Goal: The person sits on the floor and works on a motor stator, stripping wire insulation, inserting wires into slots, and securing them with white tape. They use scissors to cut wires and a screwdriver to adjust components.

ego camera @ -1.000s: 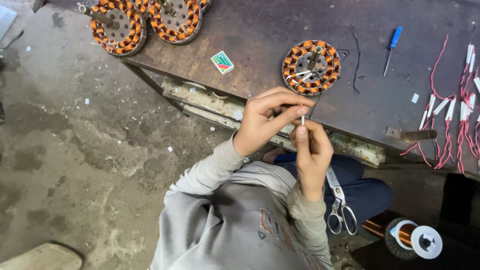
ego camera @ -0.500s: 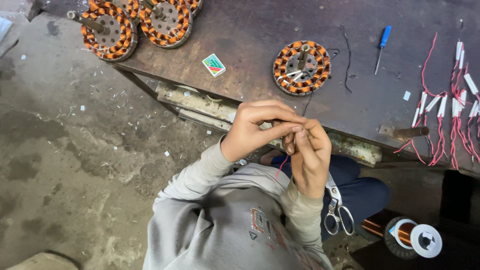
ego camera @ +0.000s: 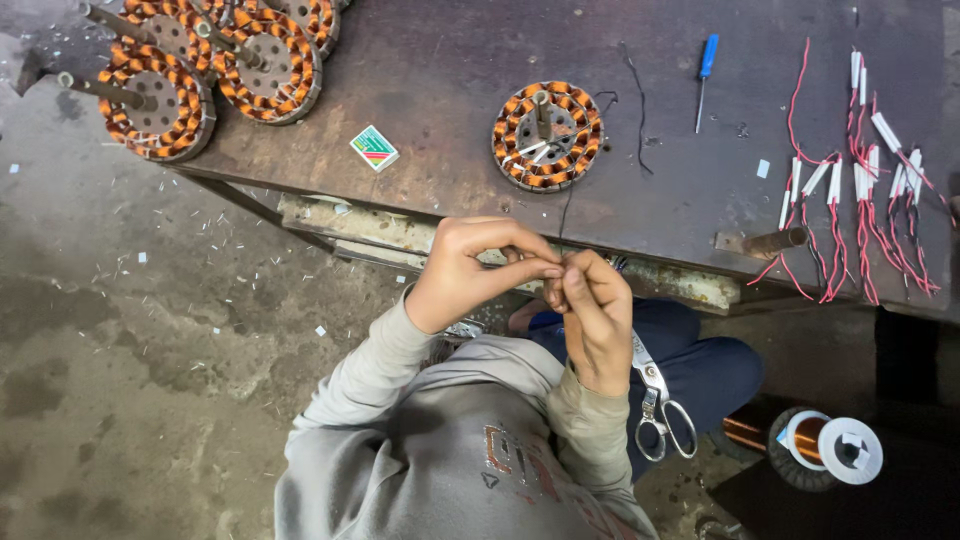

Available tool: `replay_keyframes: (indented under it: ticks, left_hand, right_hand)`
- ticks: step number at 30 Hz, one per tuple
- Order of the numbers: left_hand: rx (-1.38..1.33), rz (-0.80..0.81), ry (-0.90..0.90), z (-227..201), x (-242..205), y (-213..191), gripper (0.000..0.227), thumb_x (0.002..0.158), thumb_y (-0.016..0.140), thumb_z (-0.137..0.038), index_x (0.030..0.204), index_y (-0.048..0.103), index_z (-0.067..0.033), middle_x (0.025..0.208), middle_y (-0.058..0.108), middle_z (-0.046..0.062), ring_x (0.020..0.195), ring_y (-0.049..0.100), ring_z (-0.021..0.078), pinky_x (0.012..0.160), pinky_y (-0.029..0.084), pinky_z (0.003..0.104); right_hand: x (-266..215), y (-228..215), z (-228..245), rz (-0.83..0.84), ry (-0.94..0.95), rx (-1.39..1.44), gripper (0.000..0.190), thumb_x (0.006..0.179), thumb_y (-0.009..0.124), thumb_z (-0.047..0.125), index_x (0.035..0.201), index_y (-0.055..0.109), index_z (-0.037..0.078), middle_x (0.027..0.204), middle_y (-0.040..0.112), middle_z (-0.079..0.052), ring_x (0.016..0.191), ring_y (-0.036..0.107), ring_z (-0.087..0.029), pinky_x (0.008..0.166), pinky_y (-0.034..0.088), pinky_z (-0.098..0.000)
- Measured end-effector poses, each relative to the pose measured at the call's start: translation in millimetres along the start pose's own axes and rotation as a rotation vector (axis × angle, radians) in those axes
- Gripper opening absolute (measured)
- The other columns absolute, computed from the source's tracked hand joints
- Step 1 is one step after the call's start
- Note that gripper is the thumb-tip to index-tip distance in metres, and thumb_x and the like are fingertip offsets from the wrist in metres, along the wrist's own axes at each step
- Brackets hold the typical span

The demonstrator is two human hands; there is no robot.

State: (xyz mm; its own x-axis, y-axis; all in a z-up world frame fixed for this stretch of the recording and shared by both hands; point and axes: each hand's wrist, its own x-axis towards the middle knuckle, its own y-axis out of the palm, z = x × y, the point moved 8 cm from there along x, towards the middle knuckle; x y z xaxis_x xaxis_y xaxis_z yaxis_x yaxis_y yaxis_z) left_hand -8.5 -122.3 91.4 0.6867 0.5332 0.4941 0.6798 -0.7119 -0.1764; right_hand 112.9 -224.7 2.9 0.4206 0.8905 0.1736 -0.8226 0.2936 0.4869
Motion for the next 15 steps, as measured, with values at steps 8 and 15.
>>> replay_keyframes:
  ticks: [8,15]
  left_hand:
    - [0.066,0.051,0.012,0,4,-4,0.010,0.089,0.081,-0.008,0.096,0.076,-0.0035,0.092,0.075,0.005,0.074,0.067,0.0112,0.066,0.053,0.025]
    - [0.119,0.140,0.021,2,8,4,0.012,0.090,0.080,-0.008,0.098,0.072,-0.0028,0.092,0.072,0.005,0.072,0.066,0.0135,0.064,0.053,0.026]
  right_hand:
    - [3,-8,-1,-0.031,0.048,-0.150,0.022,0.106,0.059,0.018,0.099,0.062,-0.002,0.090,0.062,-0.005,0.078,0.053,-0.011,0.070,0.040,-0.0261]
    - [4,-8,-4,0.017,0.131,-0.137,0.021,0.107,0.057,0.018,0.096,0.063,0.000,0.086,0.060,-0.003,0.078,0.052,-0.010,0.070,0.039,-0.0256]
